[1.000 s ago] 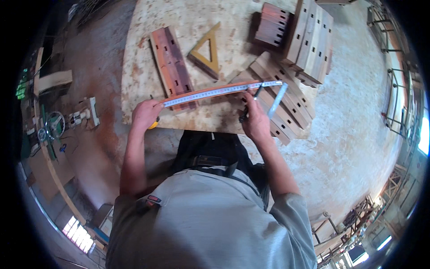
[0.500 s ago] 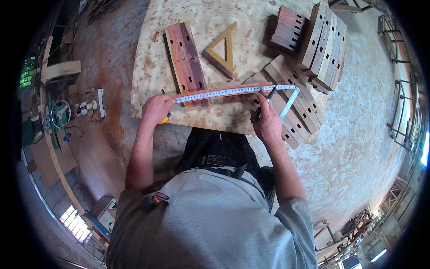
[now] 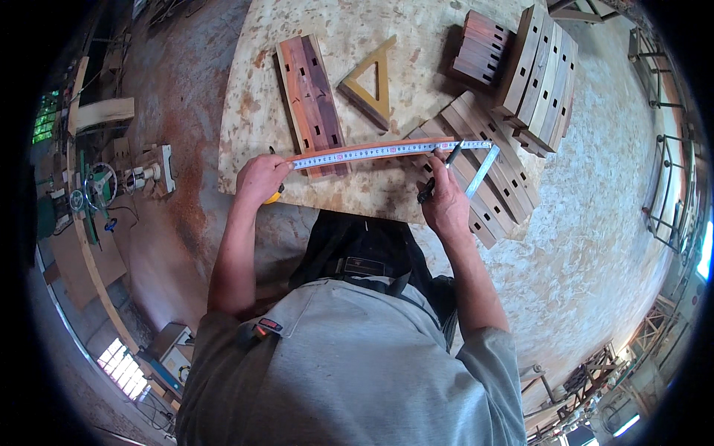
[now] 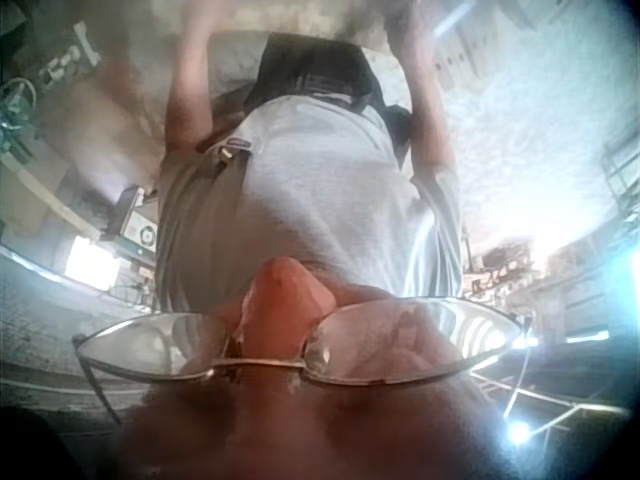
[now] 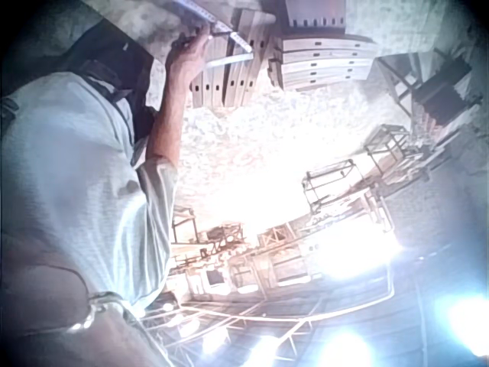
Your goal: The person measures and marks several wooden planks on a workbench using a tape measure, a speed square, and a marker. They repeatedly align the tools to draw straight lines and record measurements on the wood pieces.
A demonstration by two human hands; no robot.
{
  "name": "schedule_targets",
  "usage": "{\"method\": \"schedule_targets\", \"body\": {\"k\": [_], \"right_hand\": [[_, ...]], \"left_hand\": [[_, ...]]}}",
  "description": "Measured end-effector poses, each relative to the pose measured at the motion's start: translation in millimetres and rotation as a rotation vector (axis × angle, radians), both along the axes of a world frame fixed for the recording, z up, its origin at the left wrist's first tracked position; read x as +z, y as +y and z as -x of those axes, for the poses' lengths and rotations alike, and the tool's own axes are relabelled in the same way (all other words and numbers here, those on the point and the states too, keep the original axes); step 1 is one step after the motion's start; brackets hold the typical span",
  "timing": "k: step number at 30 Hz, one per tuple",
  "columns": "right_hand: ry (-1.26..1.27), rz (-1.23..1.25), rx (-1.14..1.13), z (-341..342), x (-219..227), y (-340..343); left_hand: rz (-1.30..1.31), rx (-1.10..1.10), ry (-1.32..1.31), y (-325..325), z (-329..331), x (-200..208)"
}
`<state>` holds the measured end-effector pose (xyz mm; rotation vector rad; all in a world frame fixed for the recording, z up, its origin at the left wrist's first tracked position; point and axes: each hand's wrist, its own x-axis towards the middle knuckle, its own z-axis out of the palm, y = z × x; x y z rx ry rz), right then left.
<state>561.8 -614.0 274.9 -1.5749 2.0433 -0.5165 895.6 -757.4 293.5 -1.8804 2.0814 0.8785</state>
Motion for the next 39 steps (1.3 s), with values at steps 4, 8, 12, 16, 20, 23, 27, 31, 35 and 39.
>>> {"method": "schedule_targets", "body": {"k": [4,8,12,16,20,23,27,31,35,39], "right_hand": [[-0.017,-0.029,-0.008,-0.7,4.2,-1.8],[-0.02,-0.046,-0.01,-0.8,4.5,-1.8],[-0.013,-0.044,-0.009,-1.4,6.4,-2.9],[0.044,0.026,0.019,0.8,-0.8,-0.5],[0.033,0.028,0.02,0.7,-0.8,-0.2],[0.013,-0.04,-0.011,-1.7,5.2,-3.3],[0.013,-0.023,-0.005,-1.3,5.1,-2.8],[0.014,0.007,-0.001,-1.0,3.6,-2.3],[-0.009,-0.014,-0.012,-1.8,6.3,-3.1],[0.027,0.023,0.013,1.1,0.4,-1.1]], "left_hand": [[-0.013,0.013,0.003,0.1,-0.5,-0.4],[-0.018,0.02,0.006,-0.4,0.1,-0.1],[-0.045,0.04,-0.003,-1.3,1.6,2.7],[-0.02,0.018,0.004,-1.1,1.3,1.1],[-0.045,0.023,0.0,-1.8,2.2,3.8],[-0.052,0.026,-0.007,-2.0,2.7,4.4],[-0.032,0.024,0.008,-1.0,0.0,-0.3],[-0.022,0.019,0.004,-0.8,0.0,-0.3],[-0.041,0.034,0.001,-0.8,0.7,0.6],[-0.033,0.013,0.003,-1.2,-0.7,-1.8]]}}
